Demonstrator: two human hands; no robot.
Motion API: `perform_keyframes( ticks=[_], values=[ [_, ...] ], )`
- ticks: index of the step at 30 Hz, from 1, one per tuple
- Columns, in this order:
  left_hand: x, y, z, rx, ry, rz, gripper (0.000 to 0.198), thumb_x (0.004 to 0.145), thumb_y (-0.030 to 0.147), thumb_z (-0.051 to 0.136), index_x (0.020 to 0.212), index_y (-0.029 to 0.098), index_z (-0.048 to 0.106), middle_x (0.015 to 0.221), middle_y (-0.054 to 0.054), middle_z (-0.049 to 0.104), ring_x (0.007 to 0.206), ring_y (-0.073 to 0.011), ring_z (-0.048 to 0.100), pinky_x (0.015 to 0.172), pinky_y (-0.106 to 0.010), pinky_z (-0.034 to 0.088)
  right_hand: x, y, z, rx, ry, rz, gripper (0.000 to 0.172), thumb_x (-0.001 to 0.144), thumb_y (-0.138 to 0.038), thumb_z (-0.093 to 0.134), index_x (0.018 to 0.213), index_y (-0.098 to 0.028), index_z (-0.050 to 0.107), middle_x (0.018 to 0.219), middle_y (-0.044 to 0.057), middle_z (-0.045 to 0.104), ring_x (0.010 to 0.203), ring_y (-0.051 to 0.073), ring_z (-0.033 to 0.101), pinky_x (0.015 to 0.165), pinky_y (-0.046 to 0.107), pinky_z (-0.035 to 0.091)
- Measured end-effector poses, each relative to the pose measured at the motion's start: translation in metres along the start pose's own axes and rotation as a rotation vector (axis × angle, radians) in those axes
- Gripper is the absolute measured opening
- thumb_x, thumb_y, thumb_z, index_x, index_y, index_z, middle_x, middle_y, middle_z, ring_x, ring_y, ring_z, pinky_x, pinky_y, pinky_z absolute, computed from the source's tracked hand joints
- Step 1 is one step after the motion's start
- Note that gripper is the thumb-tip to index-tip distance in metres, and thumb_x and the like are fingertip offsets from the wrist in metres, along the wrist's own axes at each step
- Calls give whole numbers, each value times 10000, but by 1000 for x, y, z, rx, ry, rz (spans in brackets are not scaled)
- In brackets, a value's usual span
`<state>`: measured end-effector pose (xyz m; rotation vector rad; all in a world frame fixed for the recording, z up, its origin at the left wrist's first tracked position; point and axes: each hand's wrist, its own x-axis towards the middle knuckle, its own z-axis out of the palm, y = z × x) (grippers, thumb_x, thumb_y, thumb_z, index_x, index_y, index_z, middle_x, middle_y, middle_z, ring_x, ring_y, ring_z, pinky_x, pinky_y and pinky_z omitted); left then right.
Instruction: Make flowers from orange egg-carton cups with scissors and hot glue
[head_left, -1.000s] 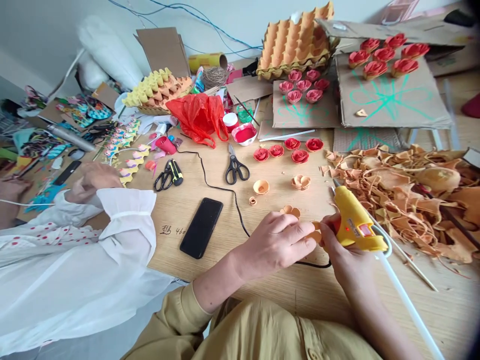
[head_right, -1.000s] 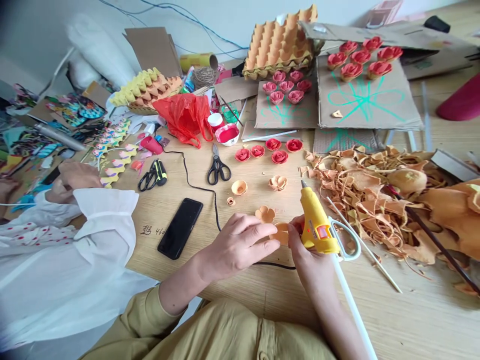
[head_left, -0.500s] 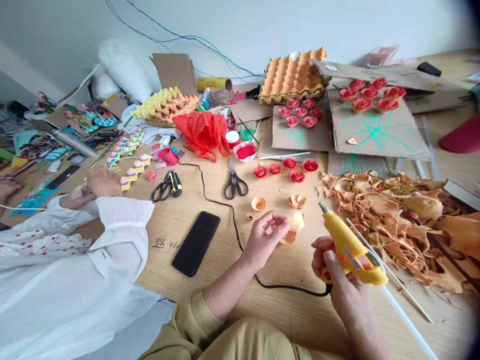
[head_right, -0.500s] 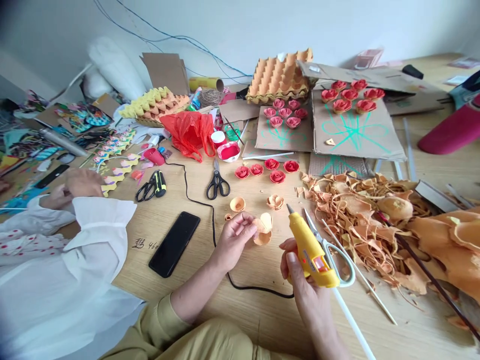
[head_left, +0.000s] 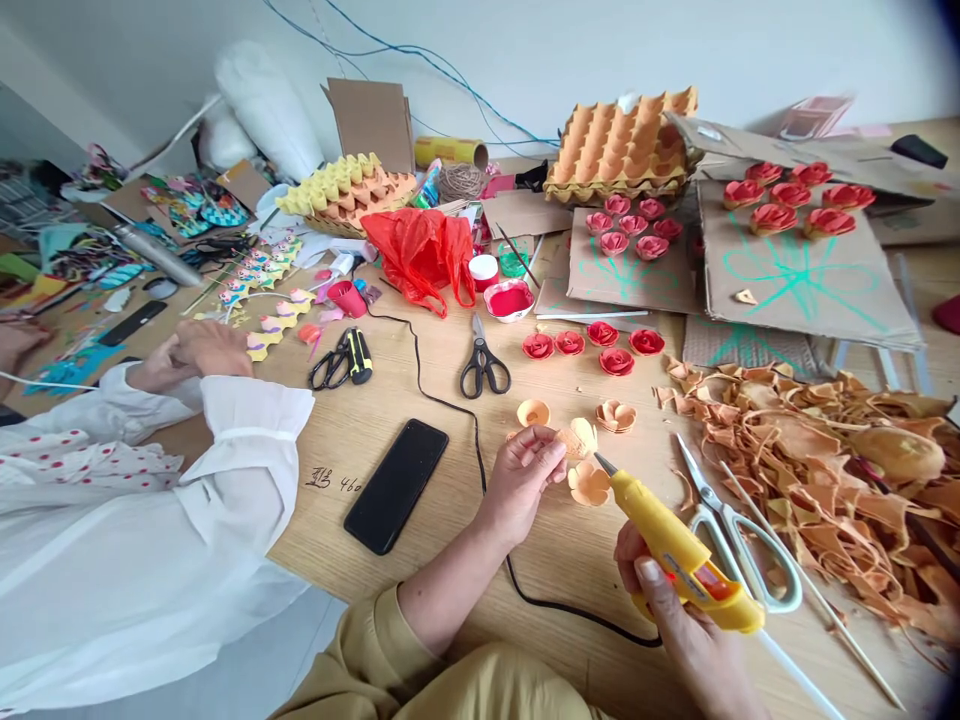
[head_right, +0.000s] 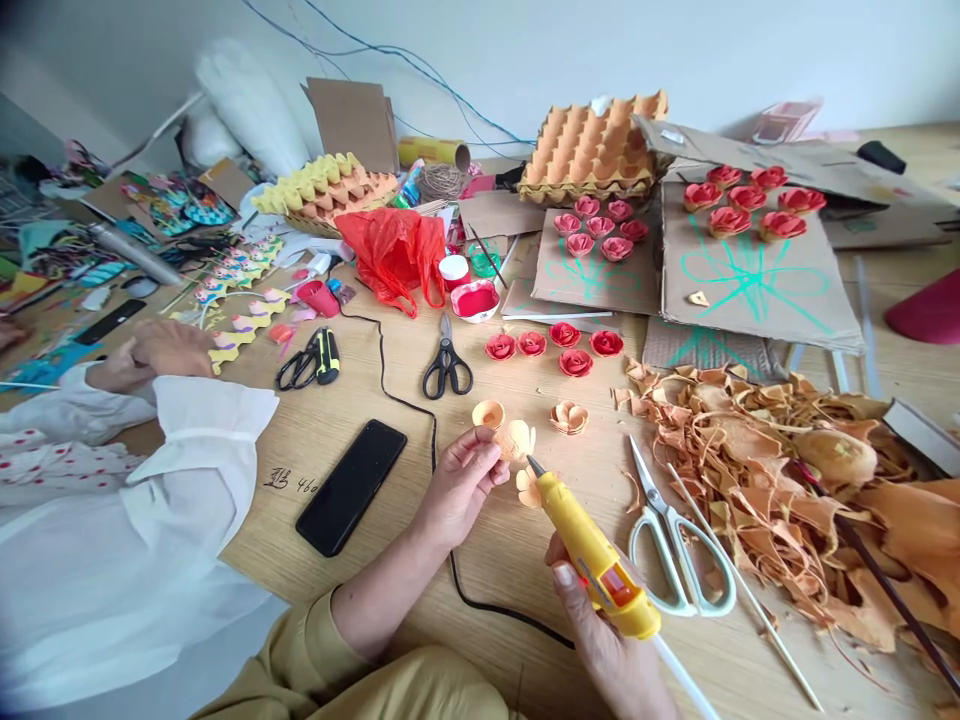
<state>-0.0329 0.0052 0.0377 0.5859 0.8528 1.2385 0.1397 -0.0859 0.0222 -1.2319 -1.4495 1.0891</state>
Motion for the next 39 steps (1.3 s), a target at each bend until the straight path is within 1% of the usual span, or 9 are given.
perform_keyframes(
  ticks=[4,9,16,21,27,33,39],
  values=[
    [-2,0,-1,106,-27,54,346,762,425,835,795,148,630,678,37,539,626,-69,451,609,-222,367,1,-4,-1,-87,36,-40,293,1000,-445,518,801,-236,571,686,-10,548,603,155,525,539,277,416],
    [-2,-1,-4,177,-43,72,324,787,424,811,821,152,640,740,24,562,645,-73,450,637,-232,375,0,-5,-2,-120,63,-52,287,991,-439,530,790,-239,576,666,-16,551,575,151,532,512,263,435],
    [-2,-4,-5,184,-59,78,310,811,415,789,815,155,621,737,26,549,662,-80,448,654,-235,369,0,-7,-2,-165,91,-42,303,974,-460,548,777,-236,598,664,-2,589,573,162,567,490,264,457],
    [-3,-2,-4,198,-47,75,342,791,446,798,799,159,611,710,32,536,651,-85,446,658,-245,364,3,-10,-2,-210,120,-60,331,959,-483,555,749,-232,600,621,-3,588,504,156,543,457,269,455],
    [-3,-2,-4,195,-64,84,340,806,445,784,785,163,596,696,37,514,649,-86,438,652,-245,357,4,-11,-1,-250,127,-104,279,950,-432,577,747,-241,596,590,-18,592,472,154,540,458,271,464],
    [-2,-3,-5,234,-72,94,326,812,438,778,778,162,607,719,27,539,654,-90,441,646,-243,366,4,-8,-1,-258,156,-110,259,948,-436,575,769,-251,599,588,-17,605,477,169,575,455,280,481],
    [-2,-3,-5,225,-70,104,329,817,438,775,782,161,600,700,33,523,651,-88,441,650,-239,368,1,-6,-1,-282,161,-147,238,957,-416,578,789,-255,624,579,-22,621,456,168,583,477,293,500]
  ],
)
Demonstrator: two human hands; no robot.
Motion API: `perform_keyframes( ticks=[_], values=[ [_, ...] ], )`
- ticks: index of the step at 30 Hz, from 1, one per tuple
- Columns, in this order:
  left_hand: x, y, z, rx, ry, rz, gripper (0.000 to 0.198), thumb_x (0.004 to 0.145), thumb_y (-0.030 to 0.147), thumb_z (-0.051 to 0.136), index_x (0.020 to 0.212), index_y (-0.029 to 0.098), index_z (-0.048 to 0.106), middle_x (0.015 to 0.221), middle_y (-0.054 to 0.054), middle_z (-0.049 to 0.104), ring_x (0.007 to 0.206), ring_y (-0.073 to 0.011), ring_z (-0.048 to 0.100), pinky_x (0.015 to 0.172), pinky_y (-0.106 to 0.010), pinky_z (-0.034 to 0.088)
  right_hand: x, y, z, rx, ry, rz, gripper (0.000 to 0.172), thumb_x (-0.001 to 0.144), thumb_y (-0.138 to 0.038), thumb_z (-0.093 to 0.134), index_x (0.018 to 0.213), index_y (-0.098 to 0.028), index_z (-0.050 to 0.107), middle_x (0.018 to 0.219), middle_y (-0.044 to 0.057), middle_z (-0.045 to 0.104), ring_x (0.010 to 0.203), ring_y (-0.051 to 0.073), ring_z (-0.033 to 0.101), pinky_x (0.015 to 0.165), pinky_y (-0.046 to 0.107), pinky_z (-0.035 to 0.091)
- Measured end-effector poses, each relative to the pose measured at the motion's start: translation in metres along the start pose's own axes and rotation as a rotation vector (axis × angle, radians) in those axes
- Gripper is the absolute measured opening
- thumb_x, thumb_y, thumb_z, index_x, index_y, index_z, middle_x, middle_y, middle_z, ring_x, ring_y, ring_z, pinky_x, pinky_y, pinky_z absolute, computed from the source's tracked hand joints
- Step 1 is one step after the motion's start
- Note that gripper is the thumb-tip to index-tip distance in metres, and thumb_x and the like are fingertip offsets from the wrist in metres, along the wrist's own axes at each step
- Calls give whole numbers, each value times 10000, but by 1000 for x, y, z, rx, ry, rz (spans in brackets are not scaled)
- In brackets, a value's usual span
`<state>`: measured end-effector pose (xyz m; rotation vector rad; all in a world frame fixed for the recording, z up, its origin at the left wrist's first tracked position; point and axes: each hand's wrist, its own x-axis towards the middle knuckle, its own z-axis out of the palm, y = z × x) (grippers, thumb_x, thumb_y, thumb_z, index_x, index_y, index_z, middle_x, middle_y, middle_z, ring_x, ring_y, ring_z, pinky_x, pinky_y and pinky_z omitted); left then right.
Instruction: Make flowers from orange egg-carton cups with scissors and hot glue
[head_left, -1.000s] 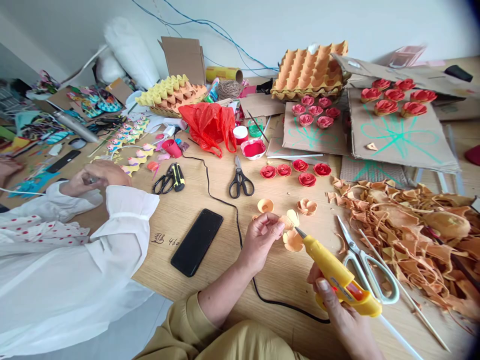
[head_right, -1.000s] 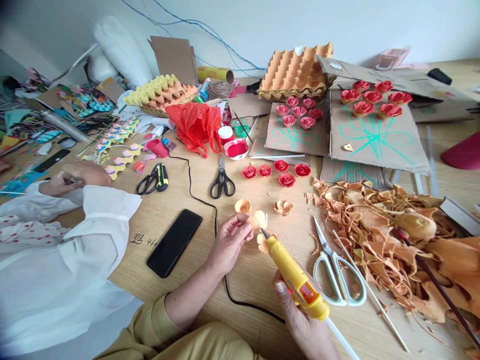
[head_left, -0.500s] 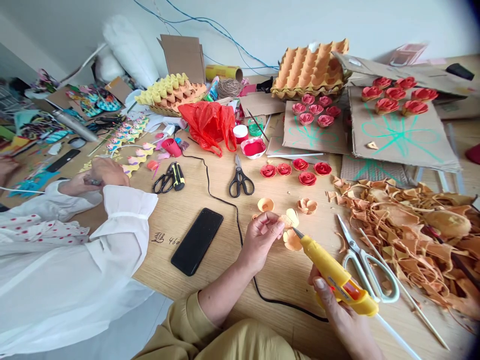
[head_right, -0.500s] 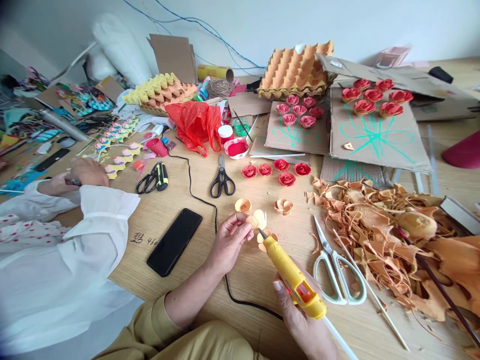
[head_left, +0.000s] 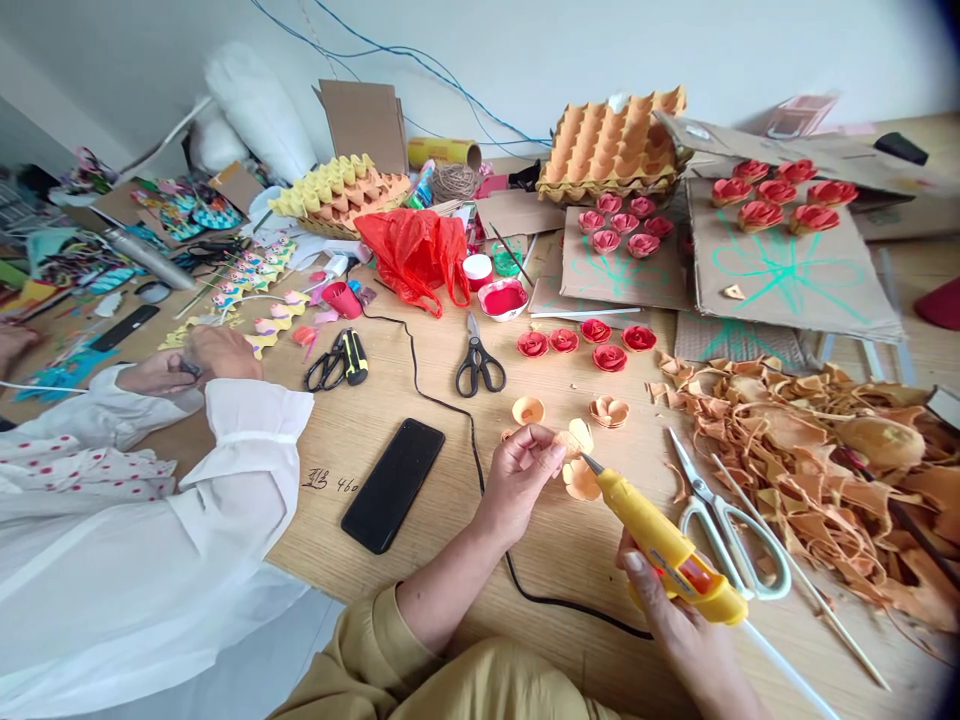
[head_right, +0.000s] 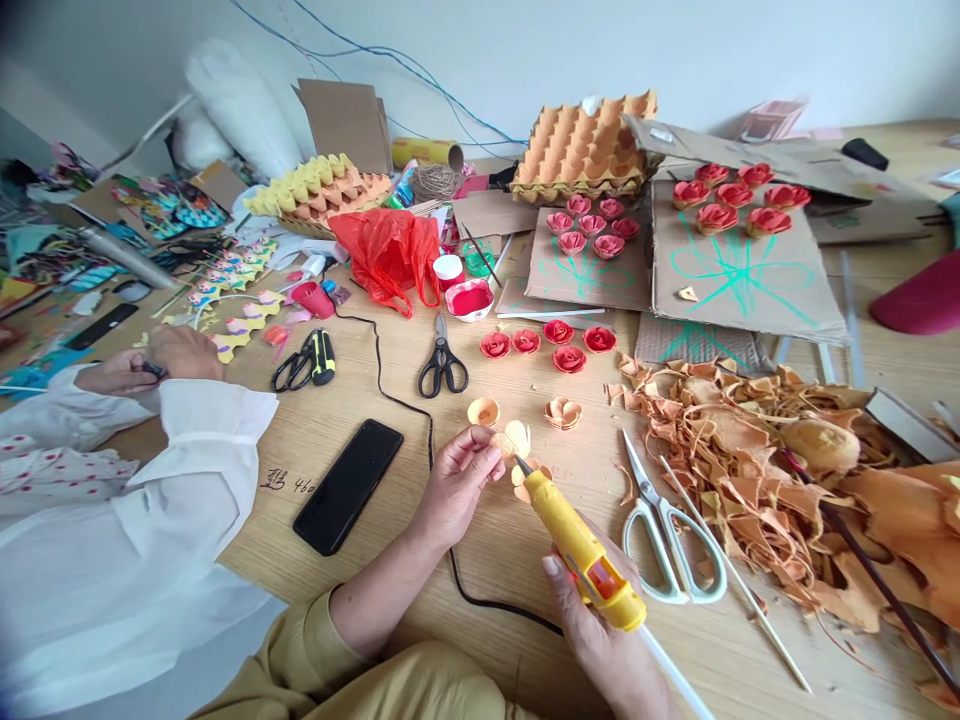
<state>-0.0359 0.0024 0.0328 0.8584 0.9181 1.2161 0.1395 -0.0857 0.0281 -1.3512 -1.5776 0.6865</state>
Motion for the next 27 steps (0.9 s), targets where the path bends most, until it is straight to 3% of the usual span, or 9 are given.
perform_keyframes(
  ticks=[6,13,27],
  values=[
    [0,0,0,1,-10,3,316,827,420,770,785,160,596,696,34,523,649,-84,443,646,-236,364,2,-2,0,-10,15,7,246,954,-430,581,782,-260,630,537,-39,592,394,159,539,493,313,505],
    [1,0,-1,-8,23,5,349,798,456,787,794,163,598,723,33,523,648,-85,448,638,-240,374,1,1,4,46,1,7,215,945,-380,597,764,-267,619,642,-6,657,559,196,628,541,306,521],
    [-1,2,1,-22,35,-3,363,781,460,801,780,158,599,721,33,524,643,-82,447,639,-246,379,-3,6,4,33,-32,17,202,954,-363,578,782,-264,613,656,-1,641,569,199,621,556,317,524]
  ],
)
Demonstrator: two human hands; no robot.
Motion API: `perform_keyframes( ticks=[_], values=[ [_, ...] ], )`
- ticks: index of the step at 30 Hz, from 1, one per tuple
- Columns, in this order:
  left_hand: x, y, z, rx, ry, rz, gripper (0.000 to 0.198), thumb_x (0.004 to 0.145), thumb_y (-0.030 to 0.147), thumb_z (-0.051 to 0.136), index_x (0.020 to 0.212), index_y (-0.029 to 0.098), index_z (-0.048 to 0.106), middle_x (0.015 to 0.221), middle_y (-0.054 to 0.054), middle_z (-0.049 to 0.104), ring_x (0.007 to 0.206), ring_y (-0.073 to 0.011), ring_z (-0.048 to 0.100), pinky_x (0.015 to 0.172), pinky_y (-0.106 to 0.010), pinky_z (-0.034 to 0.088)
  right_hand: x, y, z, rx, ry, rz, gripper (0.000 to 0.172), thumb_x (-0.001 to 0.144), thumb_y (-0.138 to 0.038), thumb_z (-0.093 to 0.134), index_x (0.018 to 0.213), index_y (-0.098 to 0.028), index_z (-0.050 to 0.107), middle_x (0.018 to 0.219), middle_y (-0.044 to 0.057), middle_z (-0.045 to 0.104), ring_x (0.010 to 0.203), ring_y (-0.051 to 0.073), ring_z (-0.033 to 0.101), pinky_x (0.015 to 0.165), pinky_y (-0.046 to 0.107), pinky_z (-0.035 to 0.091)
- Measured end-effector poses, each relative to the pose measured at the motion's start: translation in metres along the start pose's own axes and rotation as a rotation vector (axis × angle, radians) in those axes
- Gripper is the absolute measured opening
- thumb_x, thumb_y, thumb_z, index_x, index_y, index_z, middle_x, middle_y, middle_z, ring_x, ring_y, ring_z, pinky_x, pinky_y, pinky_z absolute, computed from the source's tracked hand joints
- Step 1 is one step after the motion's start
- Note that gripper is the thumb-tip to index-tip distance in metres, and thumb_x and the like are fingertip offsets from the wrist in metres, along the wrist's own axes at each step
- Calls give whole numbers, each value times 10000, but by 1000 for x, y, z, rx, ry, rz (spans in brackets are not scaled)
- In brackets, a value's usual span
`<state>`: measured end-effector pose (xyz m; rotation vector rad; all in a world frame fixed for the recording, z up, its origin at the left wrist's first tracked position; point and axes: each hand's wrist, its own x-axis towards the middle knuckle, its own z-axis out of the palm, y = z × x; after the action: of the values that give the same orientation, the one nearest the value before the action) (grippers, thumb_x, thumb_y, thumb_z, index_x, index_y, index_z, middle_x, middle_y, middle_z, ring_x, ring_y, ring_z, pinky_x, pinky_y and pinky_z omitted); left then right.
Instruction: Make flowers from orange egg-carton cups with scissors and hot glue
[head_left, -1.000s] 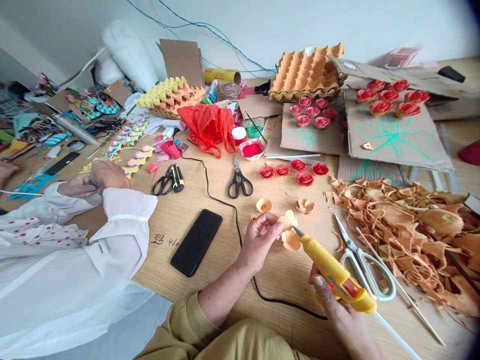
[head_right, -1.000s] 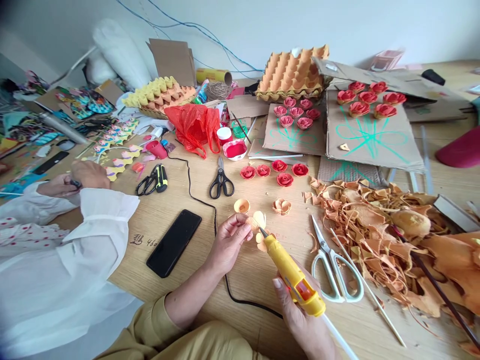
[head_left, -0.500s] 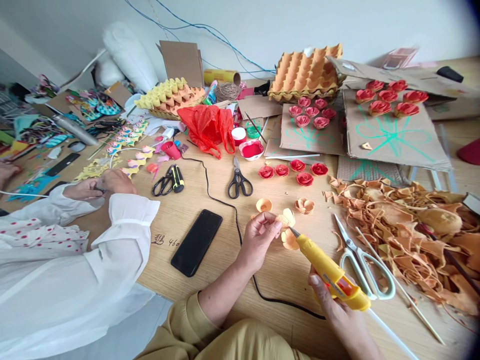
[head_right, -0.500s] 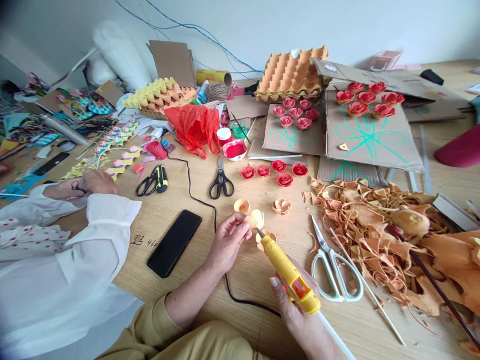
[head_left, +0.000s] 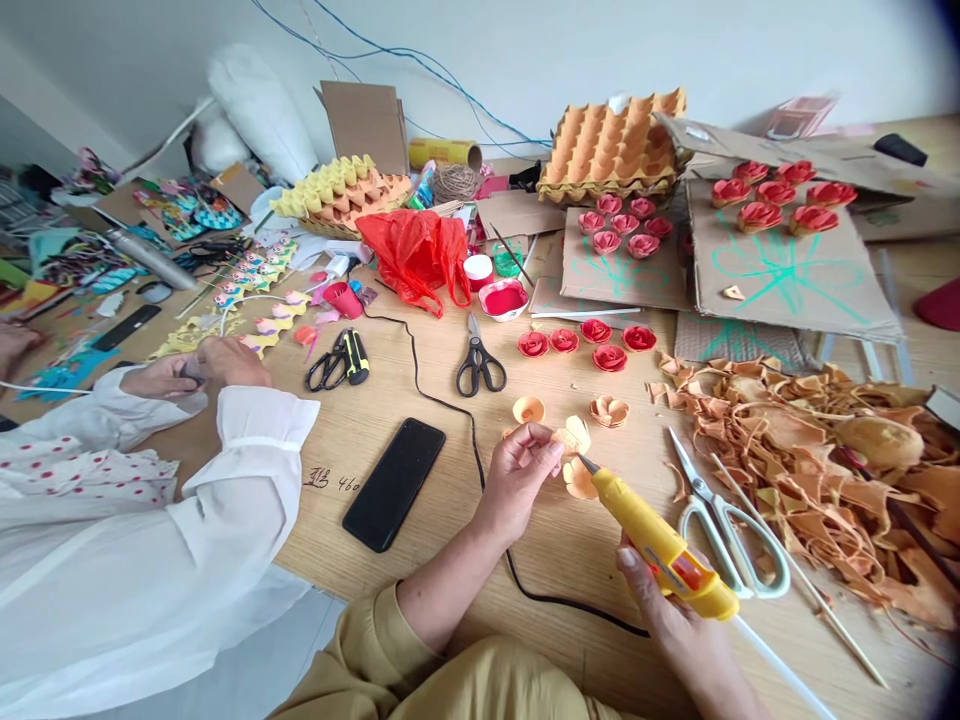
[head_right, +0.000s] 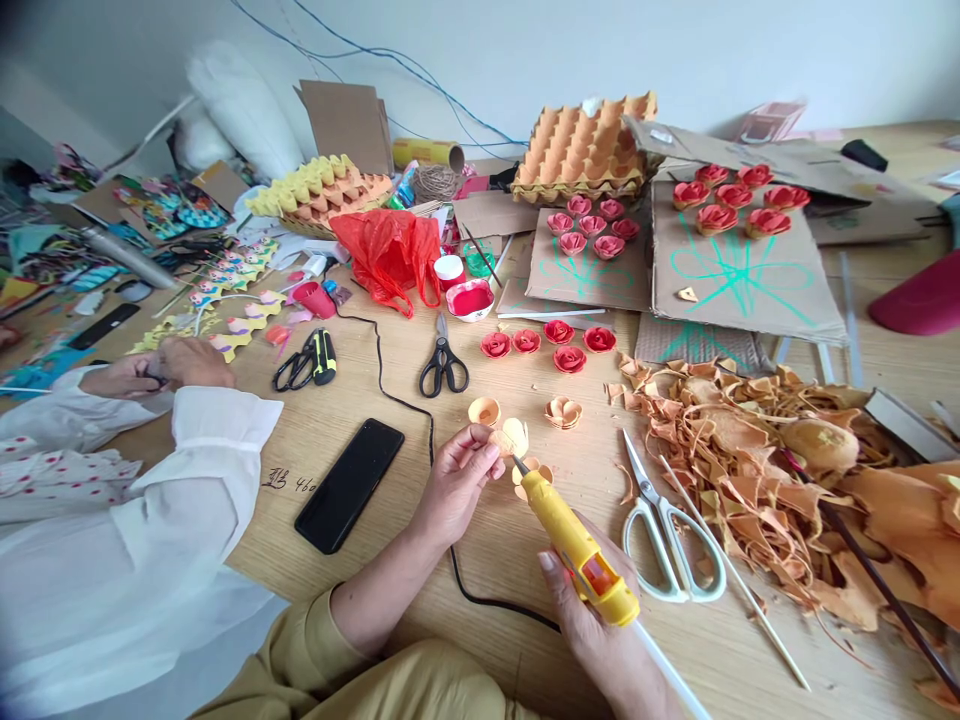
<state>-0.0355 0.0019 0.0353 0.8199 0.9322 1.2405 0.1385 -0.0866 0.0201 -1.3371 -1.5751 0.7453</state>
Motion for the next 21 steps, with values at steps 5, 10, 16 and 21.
perform_keyframes(
  ticks=[5,10,16,21],
  values=[
    [0,-1,0,-5,-29,1,336,807,428,789,785,156,594,697,42,517,638,-74,453,638,-230,375,5,-5,-1,16,5,9,208,960,-376,584,789,-259,608,614,-22,610,534,171,588,549,292,506],
    [1,-3,-1,-17,-16,1,332,806,420,795,804,155,595,737,37,557,634,-63,462,644,-223,383,9,-7,-3,88,-63,42,209,980,-394,556,889,-262,689,783,14,715,735,199,674,666,289,543],
    [1,0,0,-34,-5,0,330,789,416,812,802,157,608,690,50,535,637,-63,464,658,-217,389,8,-3,0,144,-79,64,172,976,-366,568,981,-266,707,886,24,719,828,206,673,746,299,532],
    [0,2,2,-35,4,-10,336,765,408,832,781,153,612,722,44,561,636,-59,472,651,-218,394,9,-8,0,170,-87,70,171,985,-348,557,887,-262,667,805,7,670,779,185,637,707,278,504]
  ],
)
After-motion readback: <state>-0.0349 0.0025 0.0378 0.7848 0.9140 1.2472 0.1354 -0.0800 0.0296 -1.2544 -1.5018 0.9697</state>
